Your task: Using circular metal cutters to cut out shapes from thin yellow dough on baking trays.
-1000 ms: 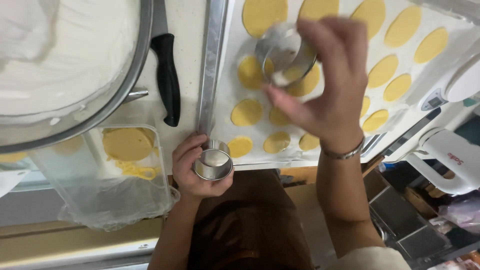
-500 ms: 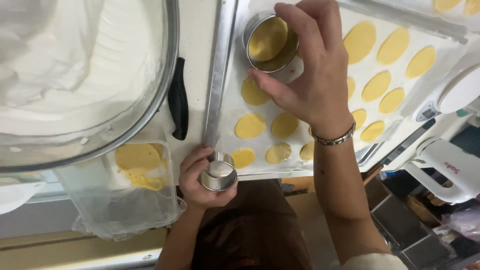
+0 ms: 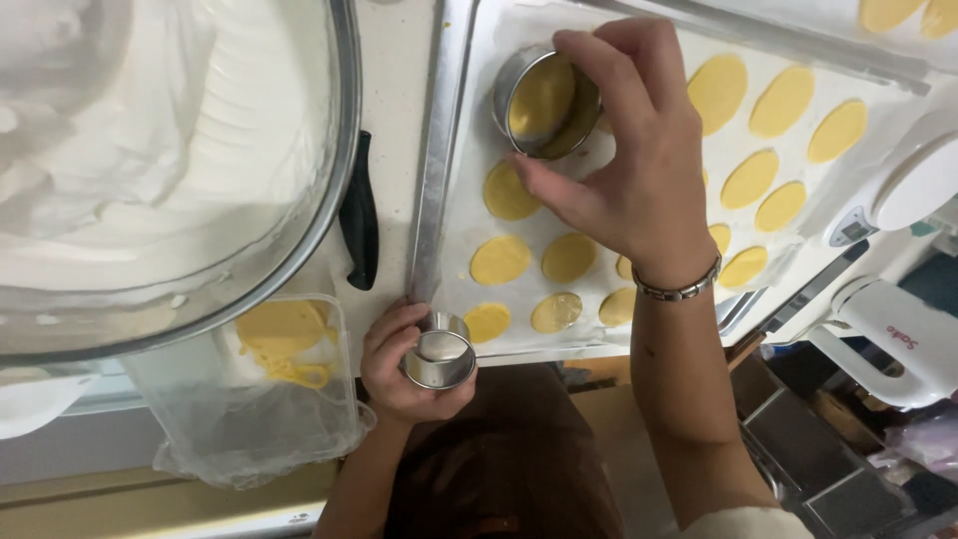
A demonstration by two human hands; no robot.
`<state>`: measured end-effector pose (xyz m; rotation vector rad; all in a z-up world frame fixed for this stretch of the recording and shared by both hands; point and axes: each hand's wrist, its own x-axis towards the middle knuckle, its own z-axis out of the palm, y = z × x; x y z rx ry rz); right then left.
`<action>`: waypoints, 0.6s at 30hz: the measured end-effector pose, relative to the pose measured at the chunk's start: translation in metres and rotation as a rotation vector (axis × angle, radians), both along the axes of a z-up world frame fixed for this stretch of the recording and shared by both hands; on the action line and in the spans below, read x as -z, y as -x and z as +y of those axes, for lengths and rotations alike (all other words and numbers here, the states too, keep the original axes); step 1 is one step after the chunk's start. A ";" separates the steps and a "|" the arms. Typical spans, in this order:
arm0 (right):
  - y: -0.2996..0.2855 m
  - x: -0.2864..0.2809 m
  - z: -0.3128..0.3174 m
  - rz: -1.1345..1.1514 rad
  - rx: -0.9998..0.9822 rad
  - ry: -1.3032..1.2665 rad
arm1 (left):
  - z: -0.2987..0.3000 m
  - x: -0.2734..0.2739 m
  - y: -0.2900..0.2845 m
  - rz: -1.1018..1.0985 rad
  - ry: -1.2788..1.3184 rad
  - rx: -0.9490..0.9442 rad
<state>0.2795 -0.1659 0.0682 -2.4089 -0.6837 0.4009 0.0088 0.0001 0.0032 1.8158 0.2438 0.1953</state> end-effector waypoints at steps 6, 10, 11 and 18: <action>0.002 -0.001 0.002 -0.034 0.011 -0.026 | -0.002 -0.002 -0.001 0.012 -0.012 -0.004; 0.001 -0.001 0.000 -0.015 0.004 -0.006 | -0.002 -0.003 -0.002 0.014 -0.021 -0.002; 0.000 -0.001 0.000 -0.008 0.010 -0.003 | -0.002 -0.002 -0.001 0.015 -0.033 0.000; -0.002 0.000 -0.005 -0.022 0.017 -0.034 | -0.002 -0.004 -0.003 0.028 -0.018 0.008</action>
